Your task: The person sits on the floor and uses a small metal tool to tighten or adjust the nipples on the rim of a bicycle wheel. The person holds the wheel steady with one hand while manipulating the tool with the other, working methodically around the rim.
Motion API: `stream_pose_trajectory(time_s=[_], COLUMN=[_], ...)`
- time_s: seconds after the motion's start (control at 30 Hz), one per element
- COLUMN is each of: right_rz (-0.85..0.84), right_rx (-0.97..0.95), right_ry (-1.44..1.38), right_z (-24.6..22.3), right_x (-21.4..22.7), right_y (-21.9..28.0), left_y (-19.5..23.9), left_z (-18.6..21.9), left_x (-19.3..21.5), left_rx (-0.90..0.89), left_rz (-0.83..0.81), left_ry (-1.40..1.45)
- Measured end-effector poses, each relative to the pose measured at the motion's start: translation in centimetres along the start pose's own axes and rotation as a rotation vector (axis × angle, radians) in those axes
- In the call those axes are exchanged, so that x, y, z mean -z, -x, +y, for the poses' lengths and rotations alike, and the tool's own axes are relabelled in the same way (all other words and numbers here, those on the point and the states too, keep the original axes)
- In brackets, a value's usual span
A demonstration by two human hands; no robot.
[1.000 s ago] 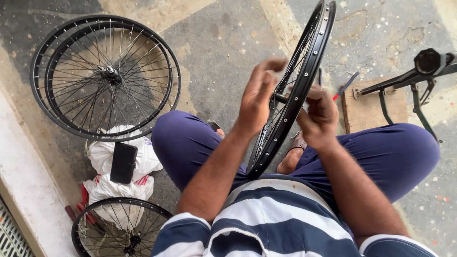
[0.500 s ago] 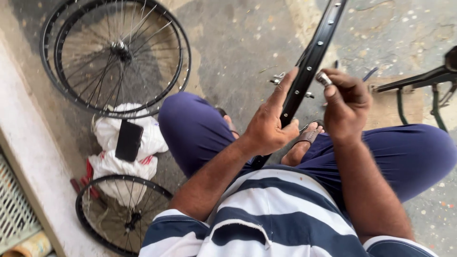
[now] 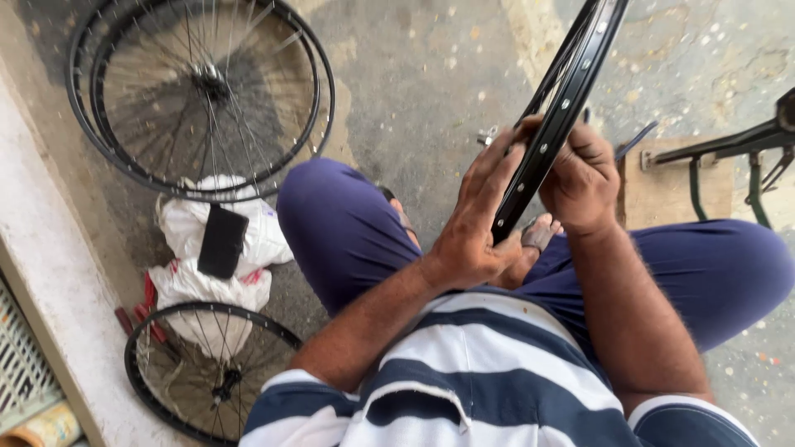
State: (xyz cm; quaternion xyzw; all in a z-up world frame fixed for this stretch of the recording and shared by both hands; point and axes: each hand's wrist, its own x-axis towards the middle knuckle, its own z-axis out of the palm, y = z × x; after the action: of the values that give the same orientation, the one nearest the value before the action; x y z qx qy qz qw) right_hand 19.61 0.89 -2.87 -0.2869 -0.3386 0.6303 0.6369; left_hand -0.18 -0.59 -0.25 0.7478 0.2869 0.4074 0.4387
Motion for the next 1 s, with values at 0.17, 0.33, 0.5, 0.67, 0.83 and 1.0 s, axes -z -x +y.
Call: stream_pose_trajectory(time_s=[0.17, 0.33, 0.5, 0.67, 0.83, 1.0], right_rz=[-0.097, 0.193, 0.311, 0.053, -0.023, -0.223], right_rx=[-0.03, 0.32, 0.657, 0.237, -0.086, -0.054], right_ry=[0.188, 1.281, 1.394, 0.47, 0.11, 0.318], right_z=[-2.3, -0.3, 1.8, 0.1, -2.5, -3.7], right_x=[-1.7, -0.4, -0.3, 0.2, -0.3, -0.6], right_y=[-0.2, 0.4, 1.1, 1.7, 0.6, -0.3], left_y=[0.3, 0.6, 0.5, 0.7, 0.6, 0.4], left_z=[0.4, 0.0, 0.1, 0.4, 0.6, 0.6], left_x=[0.6, -0.1, -0.1, 0.0, -0.4, -0.2], left_rx=[0.02, 0.019, 0.021, 0.028, 0.021, 0.027], left_rz=[-0.012, -0.024, -0.033, -0.042, -0.043, -0.044], left_ry=[0.004, 0.005, -0.01, 0.003, -0.017, -0.01])
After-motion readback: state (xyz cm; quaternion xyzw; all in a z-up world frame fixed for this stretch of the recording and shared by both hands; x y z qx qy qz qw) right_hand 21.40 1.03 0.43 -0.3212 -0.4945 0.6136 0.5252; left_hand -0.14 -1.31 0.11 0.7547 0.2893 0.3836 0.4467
